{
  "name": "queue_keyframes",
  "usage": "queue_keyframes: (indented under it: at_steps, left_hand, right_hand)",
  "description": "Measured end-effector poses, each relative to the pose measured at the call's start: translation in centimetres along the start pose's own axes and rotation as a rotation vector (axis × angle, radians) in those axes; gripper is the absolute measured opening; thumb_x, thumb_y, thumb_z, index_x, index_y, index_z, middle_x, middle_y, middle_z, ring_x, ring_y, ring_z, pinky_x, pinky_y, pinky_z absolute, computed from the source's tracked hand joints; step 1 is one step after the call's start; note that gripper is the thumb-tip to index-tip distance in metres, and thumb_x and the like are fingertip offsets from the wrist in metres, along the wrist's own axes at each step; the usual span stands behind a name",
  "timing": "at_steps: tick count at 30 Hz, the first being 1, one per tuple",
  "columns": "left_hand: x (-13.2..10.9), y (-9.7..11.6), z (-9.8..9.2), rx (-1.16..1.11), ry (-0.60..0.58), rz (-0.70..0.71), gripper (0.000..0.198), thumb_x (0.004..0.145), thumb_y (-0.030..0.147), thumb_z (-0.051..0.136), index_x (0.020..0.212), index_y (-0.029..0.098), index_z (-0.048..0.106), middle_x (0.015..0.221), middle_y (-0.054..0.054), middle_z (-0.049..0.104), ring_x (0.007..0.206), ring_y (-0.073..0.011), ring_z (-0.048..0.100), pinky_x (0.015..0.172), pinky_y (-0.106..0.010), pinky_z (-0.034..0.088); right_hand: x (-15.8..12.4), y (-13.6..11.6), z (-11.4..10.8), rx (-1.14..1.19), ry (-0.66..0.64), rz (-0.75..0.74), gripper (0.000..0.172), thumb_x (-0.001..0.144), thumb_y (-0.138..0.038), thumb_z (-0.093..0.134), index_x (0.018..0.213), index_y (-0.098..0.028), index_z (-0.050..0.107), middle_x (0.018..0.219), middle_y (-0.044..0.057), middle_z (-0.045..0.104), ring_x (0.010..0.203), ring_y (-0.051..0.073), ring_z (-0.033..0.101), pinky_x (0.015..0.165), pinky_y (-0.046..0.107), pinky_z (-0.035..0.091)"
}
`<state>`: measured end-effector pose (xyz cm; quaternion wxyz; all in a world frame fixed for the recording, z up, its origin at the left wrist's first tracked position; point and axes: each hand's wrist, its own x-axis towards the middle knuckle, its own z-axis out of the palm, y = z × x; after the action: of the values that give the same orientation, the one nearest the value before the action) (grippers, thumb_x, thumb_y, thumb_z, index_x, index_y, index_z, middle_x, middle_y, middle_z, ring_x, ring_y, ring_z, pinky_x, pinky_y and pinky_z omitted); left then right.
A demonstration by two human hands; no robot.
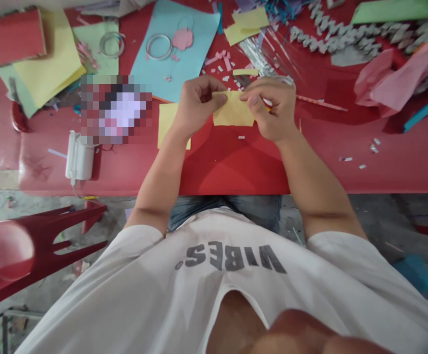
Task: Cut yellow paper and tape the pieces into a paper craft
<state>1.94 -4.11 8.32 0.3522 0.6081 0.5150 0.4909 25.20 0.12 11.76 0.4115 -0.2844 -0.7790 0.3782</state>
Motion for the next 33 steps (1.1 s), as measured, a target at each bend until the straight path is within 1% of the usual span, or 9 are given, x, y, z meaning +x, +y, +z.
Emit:
queue_keyframes:
  at_steps: [2,4,8,12,15,19,22,27,33]
  left_hand:
    - [0.1,0.3,0.3,-0.041,0.053,0.032,0.043,0.081,0.078,0.079,0.088,0.037,0.068,0.079,0.000,0.067,0.073,-0.0203,0.056,0.068,-0.046,0.050]
    - [0.2,0.2,0.6,-0.060,0.085,0.082,0.047,0.082,0.079,0.080,0.086,0.034,0.068,0.077,0.001,0.065,0.070,-0.0167,0.051,0.066,-0.041,0.047]
    - [0.4,0.0,1.1,-0.036,0.110,0.142,0.048,0.086,0.079,0.078,0.087,0.033,0.067,0.075,0.002,0.063,0.067,-0.0149,0.046,0.060,-0.037,0.038]
    - [0.4,-0.1,1.7,0.005,0.171,0.189,0.044,0.094,0.073,0.073,0.086,0.030,0.063,0.073,0.002,0.058,0.064,-0.0140,0.038,0.058,-0.036,0.032]
    - [0.3,-0.4,2.2,-0.008,0.215,0.187,0.043,0.095,0.072,0.073,0.090,0.030,0.063,0.074,0.002,0.059,0.065,-0.0140,0.040,0.059,-0.036,0.035]
    - [0.1,-0.5,2.6,-0.068,0.242,0.184,0.046,0.087,0.077,0.078,0.100,0.033,0.072,0.081,0.000,0.067,0.067,-0.0177,0.053,0.060,-0.039,0.039]
    - [-0.2,-0.4,2.7,-0.057,0.171,0.185,0.047,0.092,0.078,0.071,0.112,0.035,0.072,0.091,-0.001,0.072,0.081,-0.0199,0.060,0.070,-0.040,0.047]
    - [-0.2,-0.9,2.7,-0.075,0.097,0.169,0.051,0.094,0.080,0.067,0.123,0.038,0.070,0.083,0.000,0.070,0.097,-0.0235,0.066,0.085,-0.044,0.053]
    - [-0.2,-0.1,3.1,-0.060,0.140,0.193,0.041,0.092,0.069,0.076,0.112,0.034,0.068,0.097,0.000,0.070,0.084,-0.0182,0.061,0.073,-0.038,0.050]
  right_hand:
    - [0.1,0.3,0.1,-0.009,0.007,-0.016,0.067,0.082,-0.107,0.051,0.077,-0.043,0.069,0.077,0.002,0.075,0.100,0.031,0.068,0.094,0.053,0.056]
    - [0.1,0.6,0.2,-0.012,0.025,-0.057,0.067,0.083,-0.106,0.053,0.082,-0.041,0.071,0.085,0.002,0.077,0.100,0.031,0.069,0.097,0.053,0.058]
    - [-0.1,1.4,0.4,-0.037,0.055,-0.185,0.066,0.094,-0.099,0.049,0.096,-0.038,0.076,0.112,0.005,0.076,0.110,0.031,0.070,0.103,0.055,0.059]
    - [-0.5,2.2,0.5,-0.088,0.163,-0.280,0.059,0.099,-0.090,0.053,0.108,-0.037,0.077,0.129,0.005,0.068,0.125,0.034,0.065,0.113,0.061,0.053]
    - [-0.8,2.7,0.6,-0.140,0.194,-0.230,0.058,0.100,-0.088,0.054,0.111,-0.036,0.075,0.124,0.006,0.067,0.129,0.039,0.063,0.118,0.068,0.048]
    - [-1.3,2.5,1.1,-0.193,0.152,-0.201,0.056,0.102,-0.085,0.054,0.113,-0.033,0.073,0.113,0.007,0.071,0.128,0.042,0.064,0.118,0.074,0.044]
    - [-1.6,1.8,1.3,-0.242,0.161,-0.200,0.054,0.103,-0.082,0.053,0.115,-0.033,0.072,0.110,0.007,0.073,0.126,0.042,0.065,0.119,0.074,0.042]
    - [-1.8,1.0,1.5,-0.217,0.195,-0.218,0.051,0.106,-0.079,0.050,0.122,-0.035,0.069,0.114,0.005,0.072,0.122,0.039,0.067,0.117,0.073,0.044]
    - [-2.0,1.2,1.8,-0.155,0.171,-0.207,0.052,0.106,-0.082,0.051,0.115,-0.034,0.068,0.111,0.004,0.071,0.116,0.037,0.070,0.113,0.070,0.050]
